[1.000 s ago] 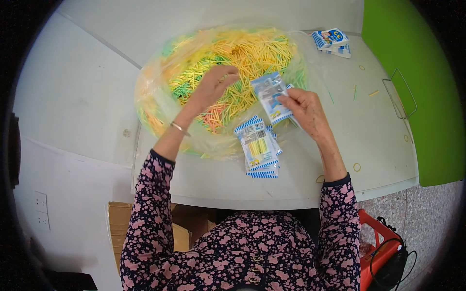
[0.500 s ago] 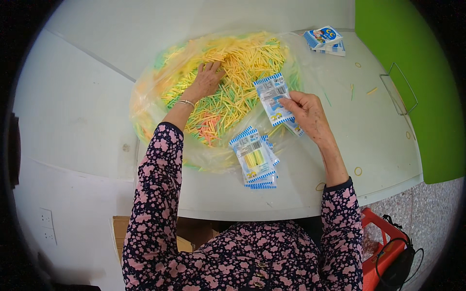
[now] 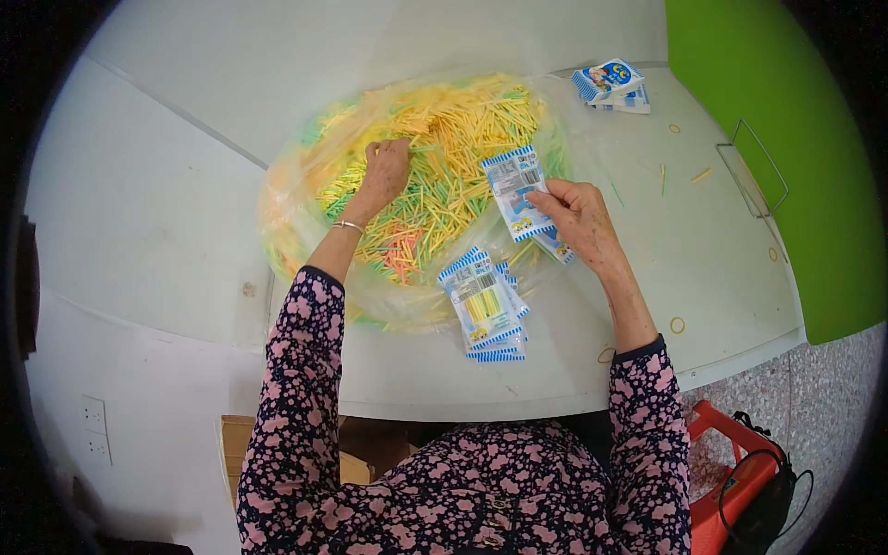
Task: Organizing and packaging small toy packets with yellow shredded filler into a container.
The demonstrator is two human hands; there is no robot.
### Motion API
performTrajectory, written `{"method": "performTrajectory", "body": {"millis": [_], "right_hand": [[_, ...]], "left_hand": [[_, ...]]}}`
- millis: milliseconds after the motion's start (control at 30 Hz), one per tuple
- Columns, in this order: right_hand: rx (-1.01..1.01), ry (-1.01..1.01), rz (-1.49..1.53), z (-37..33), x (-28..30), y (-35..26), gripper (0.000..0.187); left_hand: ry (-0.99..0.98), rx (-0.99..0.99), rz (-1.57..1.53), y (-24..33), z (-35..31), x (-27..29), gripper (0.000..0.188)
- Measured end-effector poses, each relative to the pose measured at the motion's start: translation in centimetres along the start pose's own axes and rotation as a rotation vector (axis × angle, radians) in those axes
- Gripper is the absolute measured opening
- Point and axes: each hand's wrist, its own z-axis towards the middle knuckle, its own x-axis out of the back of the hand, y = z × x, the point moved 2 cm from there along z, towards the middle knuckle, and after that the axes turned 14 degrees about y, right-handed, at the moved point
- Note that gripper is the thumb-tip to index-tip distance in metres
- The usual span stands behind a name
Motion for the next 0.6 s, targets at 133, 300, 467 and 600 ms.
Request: {"method": "performTrajectory", "body": {"millis": [133, 300, 467, 600], "right_hand": [[-0.061, -0.027, 0.069, -0.2, -0.3, 0.1, 0.019], [-0.093, -0.120, 0.113, -0.3, -1.5, -1.0, 0.020], [-0.118, -0.267, 0.109, 0.3, -3.4, -1.8, 0.024], [-0.114, -0.361, -0.013, 0.9, -3.9, -2.4, 0.023]], "left_hand": [[-0.012, 0.520, -0.507, -0.3, 0.1, 1.8, 0.015], [-0.078, 1.080, -1.322, 2.5, 0.3, 5.3, 0.021], [0.044, 1.548, -1.902, 3.5, 0.1, 6.2, 0.012], [0.104, 1.621, -1.982, 4.3, 0.3, 7.3, 0.011]]}}
